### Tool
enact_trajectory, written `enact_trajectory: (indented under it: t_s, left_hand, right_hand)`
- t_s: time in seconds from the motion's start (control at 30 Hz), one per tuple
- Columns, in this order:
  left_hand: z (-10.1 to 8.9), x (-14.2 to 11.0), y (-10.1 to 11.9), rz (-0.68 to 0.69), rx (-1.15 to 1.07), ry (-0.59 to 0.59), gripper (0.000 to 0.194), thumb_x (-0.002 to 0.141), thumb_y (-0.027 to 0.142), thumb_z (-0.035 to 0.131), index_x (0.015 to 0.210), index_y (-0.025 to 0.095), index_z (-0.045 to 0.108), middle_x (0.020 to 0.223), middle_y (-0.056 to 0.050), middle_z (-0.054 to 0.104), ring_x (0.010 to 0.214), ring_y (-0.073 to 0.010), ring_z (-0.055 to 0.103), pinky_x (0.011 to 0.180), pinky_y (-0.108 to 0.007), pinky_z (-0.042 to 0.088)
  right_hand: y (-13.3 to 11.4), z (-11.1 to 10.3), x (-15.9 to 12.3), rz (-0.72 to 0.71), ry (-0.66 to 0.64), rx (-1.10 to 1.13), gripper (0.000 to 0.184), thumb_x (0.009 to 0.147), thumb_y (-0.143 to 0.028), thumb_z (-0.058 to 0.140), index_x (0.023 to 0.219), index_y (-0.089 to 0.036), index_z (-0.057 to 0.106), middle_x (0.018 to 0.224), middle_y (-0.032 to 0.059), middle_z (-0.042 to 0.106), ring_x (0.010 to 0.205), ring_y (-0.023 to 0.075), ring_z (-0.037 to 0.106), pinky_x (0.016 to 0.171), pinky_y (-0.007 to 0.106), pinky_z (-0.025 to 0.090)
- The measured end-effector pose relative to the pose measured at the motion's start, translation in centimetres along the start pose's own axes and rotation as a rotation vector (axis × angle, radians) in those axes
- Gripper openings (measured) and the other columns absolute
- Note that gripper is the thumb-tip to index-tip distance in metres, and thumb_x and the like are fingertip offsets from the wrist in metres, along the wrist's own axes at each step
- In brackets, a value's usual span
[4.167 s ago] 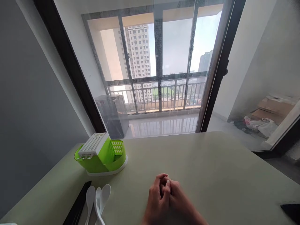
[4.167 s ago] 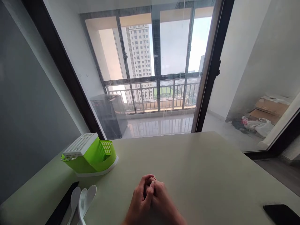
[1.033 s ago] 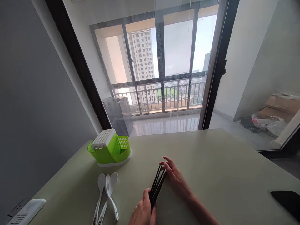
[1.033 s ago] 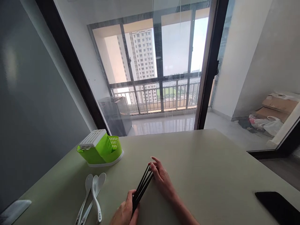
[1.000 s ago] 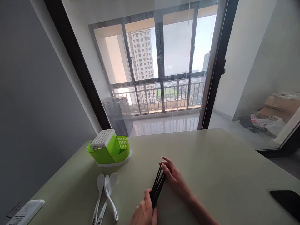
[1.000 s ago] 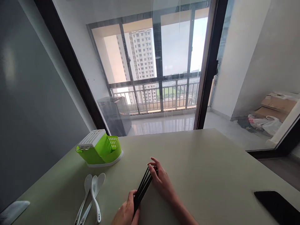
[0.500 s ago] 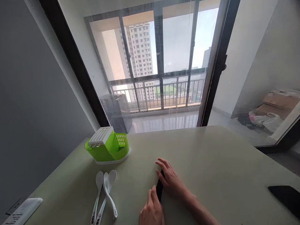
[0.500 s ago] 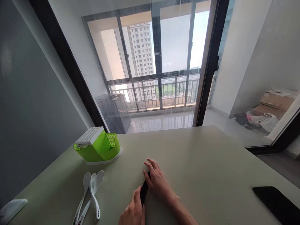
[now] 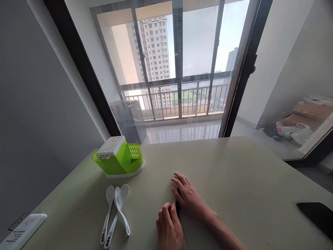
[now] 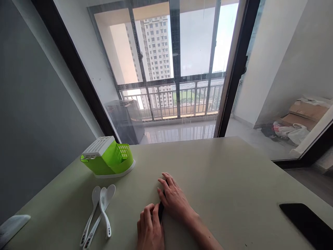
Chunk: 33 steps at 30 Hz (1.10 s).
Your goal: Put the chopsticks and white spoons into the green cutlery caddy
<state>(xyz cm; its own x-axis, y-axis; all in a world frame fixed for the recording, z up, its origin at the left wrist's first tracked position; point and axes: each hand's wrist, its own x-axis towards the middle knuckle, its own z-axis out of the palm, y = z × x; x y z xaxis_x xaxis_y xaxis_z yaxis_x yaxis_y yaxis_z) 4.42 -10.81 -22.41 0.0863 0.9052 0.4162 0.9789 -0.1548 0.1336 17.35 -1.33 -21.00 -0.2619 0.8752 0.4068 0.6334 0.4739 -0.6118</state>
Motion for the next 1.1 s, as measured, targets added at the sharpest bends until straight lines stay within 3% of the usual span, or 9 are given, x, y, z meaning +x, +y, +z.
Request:
enact_trajectory:
  t_s: [0.13, 0.27, 0.37, 0.53, 0.63, 0.77, 0.93, 1.1]
  left_hand:
    - [0.4, -0.2, 0.4, 0.048, 0.021, 0.109, 0.046, 0.099, 0.006, 0.045, 0.142, 0.017, 0.056, 0.138, -0.016, 0.058, 0.127, -0.029, 0.057, 0.102, -0.045, 0.049]
    - [-1.2, 0.8, -0.8, 0.054, -0.07, 0.121, 0.046, 0.103, 0.027, 0.051, 0.148, 0.019, 0.047, 0.148, -0.018, 0.05, 0.132, -0.0327, 0.053, 0.103, -0.051, 0.051]
    - [-3.4, 2.8, -3.9, 0.035, -0.055, 0.182, 0.044, 0.104, 0.035, 0.05, 0.145, 0.021, 0.047, 0.147, -0.018, 0.048, 0.134, -0.0345, 0.051, 0.107, -0.055, 0.048]
    - [-6.4, 5.4, -10.8, -0.047, 0.159, 0.298, 0.049, 0.102, 0.039, 0.044, 0.139, 0.006, 0.049, 0.148, -0.029, 0.042, 0.145, -0.0459, 0.038, 0.114, -0.065, 0.038]
    - [-7.0, 5.0, -14.1, -0.117, 0.265, 0.247, 0.054, 0.1, 0.038, 0.037, 0.14, 0.003, 0.048, 0.145, -0.031, 0.045, 0.139, -0.0457, 0.045, 0.111, -0.064, 0.04]
    - [-7.4, 3.5, -16.6, -0.24, 0.361, 0.108, 0.058, 0.099, 0.035, 0.027, 0.142, 0.001, 0.047, 0.136, -0.03, 0.057, 0.118, -0.0407, 0.061, 0.099, -0.059, 0.048]
    - [-8.8, 3.0, -17.8, -0.311, 0.434, -0.051, 0.071, 0.096, 0.049, 0.028, 0.134, -0.005, 0.057, 0.105, -0.026, 0.069, 0.09, -0.0369, 0.068, 0.081, -0.047, 0.053]
    - [-9.9, 3.1, -18.1, -0.356, 0.458, -0.194, 0.065, 0.1, 0.044, 0.025, 0.124, -0.002, 0.065, 0.098, -0.024, 0.072, 0.09, -0.0383, 0.072, 0.077, -0.046, 0.053]
  right_hand:
    - [-0.4, -0.5, -0.1, -0.013, -0.018, -0.004, 0.031, 0.103, -0.026, 0.051, 0.131, -0.021, 0.063, 0.154, 0.0135, 0.054, 0.151, 0.0291, 0.042, 0.122, 0.049, 0.043]
    - [-0.5, -0.7, -0.2, -0.015, 0.014, 0.009, 0.031, 0.103, -0.026, 0.052, 0.132, -0.023, 0.062, 0.152, 0.0117, 0.056, 0.149, 0.0274, 0.045, 0.121, 0.049, 0.045]
    - [-0.5, -0.7, -0.2, -0.001, 0.02, 0.019, 0.033, 0.103, -0.029, 0.053, 0.135, -0.022, 0.061, 0.153, 0.0114, 0.056, 0.149, 0.0271, 0.046, 0.121, 0.048, 0.046]
    - [-0.5, -0.6, -0.3, 0.013, 0.035, 0.033, 0.035, 0.104, -0.03, 0.051, 0.138, -0.024, 0.058, 0.153, 0.0107, 0.056, 0.149, 0.0272, 0.047, 0.12, 0.048, 0.047]
    - [-0.6, -0.7, -0.3, 0.029, 0.037, 0.051, 0.035, 0.104, -0.029, 0.052, 0.138, -0.025, 0.057, 0.154, 0.0102, 0.055, 0.148, 0.0276, 0.047, 0.119, 0.049, 0.048]
    - [-0.7, -0.7, -0.3, 0.049, 0.044, 0.097, 0.035, 0.103, -0.027, 0.051, 0.137, -0.025, 0.057, 0.154, 0.0105, 0.054, 0.148, 0.0277, 0.047, 0.119, 0.049, 0.048]
    - [-0.6, -0.9, -0.1, 0.13, 0.124, 0.209, 0.029, 0.102, -0.029, 0.048, 0.13, -0.025, 0.058, 0.15, 0.011, 0.057, 0.137, 0.0255, 0.058, 0.111, 0.043, 0.053]
    - [-0.5, -1.4, 0.3, 0.22, 0.229, 0.293, 0.028, 0.101, -0.031, 0.047, 0.125, -0.024, 0.061, 0.138, 0.0112, 0.064, 0.126, 0.026, 0.064, 0.107, 0.043, 0.053]
